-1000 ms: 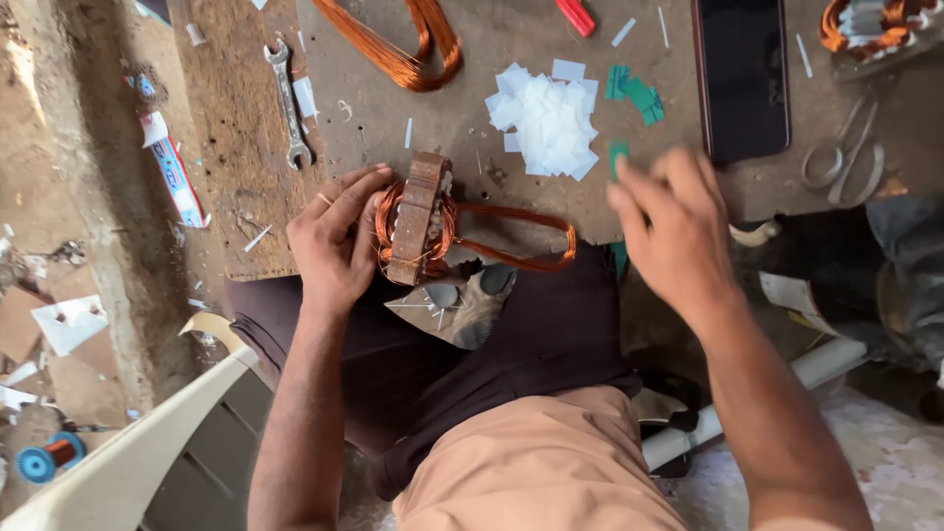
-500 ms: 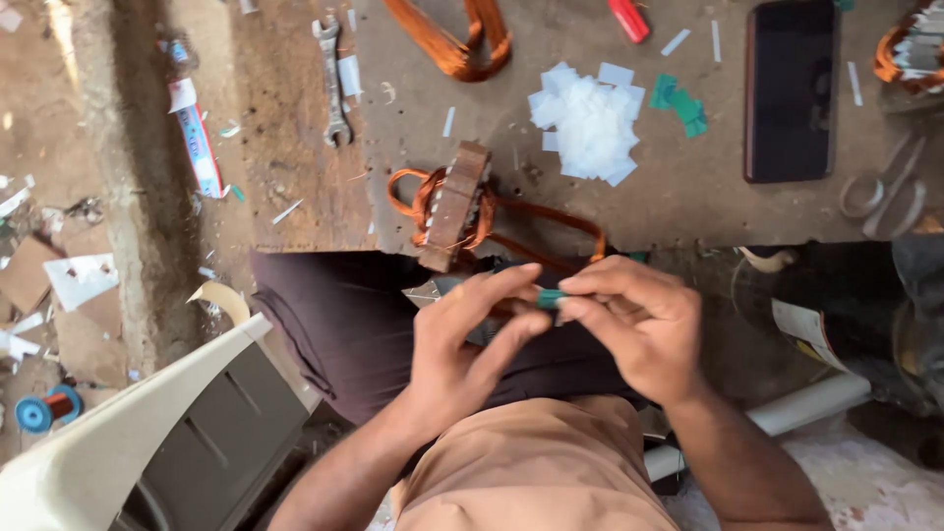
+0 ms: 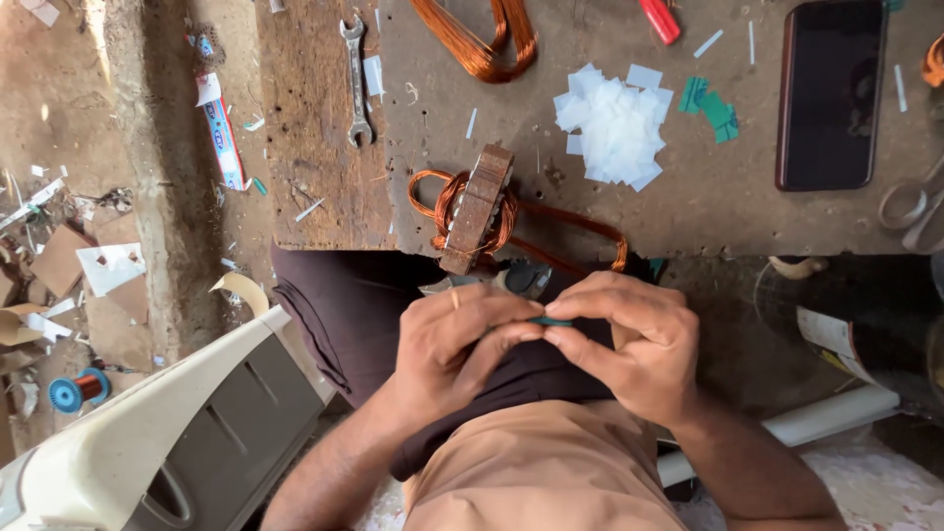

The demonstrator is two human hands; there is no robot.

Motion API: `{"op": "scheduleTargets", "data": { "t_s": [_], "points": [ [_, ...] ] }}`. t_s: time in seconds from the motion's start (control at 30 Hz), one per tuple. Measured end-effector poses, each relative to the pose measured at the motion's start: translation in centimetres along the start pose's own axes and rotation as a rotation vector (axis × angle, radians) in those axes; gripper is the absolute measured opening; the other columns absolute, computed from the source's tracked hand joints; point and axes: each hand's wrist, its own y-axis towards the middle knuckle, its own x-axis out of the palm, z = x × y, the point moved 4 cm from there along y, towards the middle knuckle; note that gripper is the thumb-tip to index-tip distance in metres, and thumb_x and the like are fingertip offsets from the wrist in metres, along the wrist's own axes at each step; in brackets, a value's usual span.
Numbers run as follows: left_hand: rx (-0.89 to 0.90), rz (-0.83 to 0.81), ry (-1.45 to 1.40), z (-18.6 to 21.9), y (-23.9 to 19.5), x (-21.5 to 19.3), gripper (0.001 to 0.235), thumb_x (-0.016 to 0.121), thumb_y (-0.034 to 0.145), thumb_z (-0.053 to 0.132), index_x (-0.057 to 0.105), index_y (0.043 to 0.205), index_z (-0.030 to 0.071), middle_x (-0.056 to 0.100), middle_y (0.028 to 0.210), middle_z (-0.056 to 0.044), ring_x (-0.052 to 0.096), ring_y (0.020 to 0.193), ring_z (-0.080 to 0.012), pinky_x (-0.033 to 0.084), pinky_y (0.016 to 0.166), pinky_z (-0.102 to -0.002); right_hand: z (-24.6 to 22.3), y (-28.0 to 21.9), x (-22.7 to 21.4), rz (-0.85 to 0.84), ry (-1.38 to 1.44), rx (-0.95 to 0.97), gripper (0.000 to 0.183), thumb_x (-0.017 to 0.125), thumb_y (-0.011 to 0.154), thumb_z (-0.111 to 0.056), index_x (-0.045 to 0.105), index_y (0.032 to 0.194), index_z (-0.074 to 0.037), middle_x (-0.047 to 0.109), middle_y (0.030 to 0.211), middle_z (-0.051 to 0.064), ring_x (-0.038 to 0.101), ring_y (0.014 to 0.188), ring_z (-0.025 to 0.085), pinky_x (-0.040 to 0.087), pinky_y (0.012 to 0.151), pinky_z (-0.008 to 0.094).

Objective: Winding copper coils into a motor stator and inserting insulation paper.

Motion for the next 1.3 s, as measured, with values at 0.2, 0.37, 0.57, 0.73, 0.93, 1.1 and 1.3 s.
{"op": "scheduleTargets", "data": {
  "t_s": [0.2,0.37,0.57,0.73,0.93,1.1,1.3],
  "points": [
    [0.073,0.417,-0.202,-4.1,-1.3,-5.3,0.020,0.066,0.114,0.004,0.071,0.097,0.011,0.077,0.094,-0.003,0.074,0.079,-0.0121,0.060,0.068,-0.025,2.2,3.1,1.3,0.152,-0.037,0.037,0.018,0.080,0.088,0.001,0.075,0.106,0.001,0.073,0.105,0.011,0.067,0.089,0.016,0.054,0.077,0.028],
    [-0.200,0.309,0.108,-8.7,1.6,-5.5,0.019,0.062,0.099,-0.003,0.073,0.115,0.000,0.077,0.107,-0.012,0.071,0.088,-0.0212,0.055,0.076,-0.031,3.1,4.9,3.3,0.130,-0.507,-0.112,0.017,0.082,0.083,-0.004,0.076,0.097,0.002,0.071,0.097,0.012,0.069,0.090,0.030,0.054,0.079,0.039],
    [-0.072,0.070,0.272,-10.6,1.8,-4.3,0.027,0.067,0.087,-0.007,0.073,0.111,0.002,0.074,0.113,-0.011,0.075,0.100,-0.0245,0.059,0.086,-0.033,3.9,5.4,3.8,0.093,-0.580,-0.152,0.019,0.084,0.080,-0.007,0.074,0.093,0.002,0.072,0.098,0.011,0.068,0.091,0.029,0.054,0.079,0.041],
    [-0.066,0.072,0.287,-10.8,1.5,-4.1,0.024,0.069,0.087,-0.006,0.074,0.108,0.003,0.073,0.108,-0.009,0.075,0.096,-0.0244,0.059,0.084,-0.033,4.1,5.1,4.1,0.105,-0.641,-0.185,0.020,0.085,0.078,-0.007,0.074,0.091,0.002,0.072,0.099,0.012,0.066,0.091,0.030,0.054,0.080,0.042],
    [-0.064,0.093,0.310,-10.3,1.6,-4.0,0.024,0.071,0.085,-0.005,0.074,0.106,0.004,0.071,0.102,-0.009,0.073,0.089,-0.0244,0.058,0.079,-0.034,5.7,4.2,4.8,0.172,-0.688,-0.260,0.014,0.086,0.083,-0.005,0.076,0.093,-0.001,0.073,0.099,0.009,0.065,0.091,0.025,0.052,0.081,0.040],
    [-0.054,0.099,0.312,-10.7,1.6,-4.0,0.025,0.070,0.083,-0.008,0.073,0.105,0.004,0.069,0.100,-0.009,0.071,0.088,-0.0239,0.057,0.078,-0.033,6.3,3.5,4.4,0.154,-0.652,-0.278,0.012,0.083,0.088,-0.004,0.076,0.097,-0.001,0.073,0.103,0.007,0.063,0.097,0.022,0.052,0.087,0.039],
    [-0.049,0.101,0.294,-10.4,1.6,-4.0,0.025,0.073,0.082,-0.006,0.074,0.105,0.004,0.067,0.096,-0.008,0.069,0.084,-0.0224,0.056,0.074,-0.033,5.6,3.2,4.9,0.082,-0.767,-0.361,0.017,0.078,0.086,-0.002,0.079,0.103,-0.001,0.073,0.108,0.008,0.058,0.097,0.025,0.047,0.085,0.040]
  ]
}}
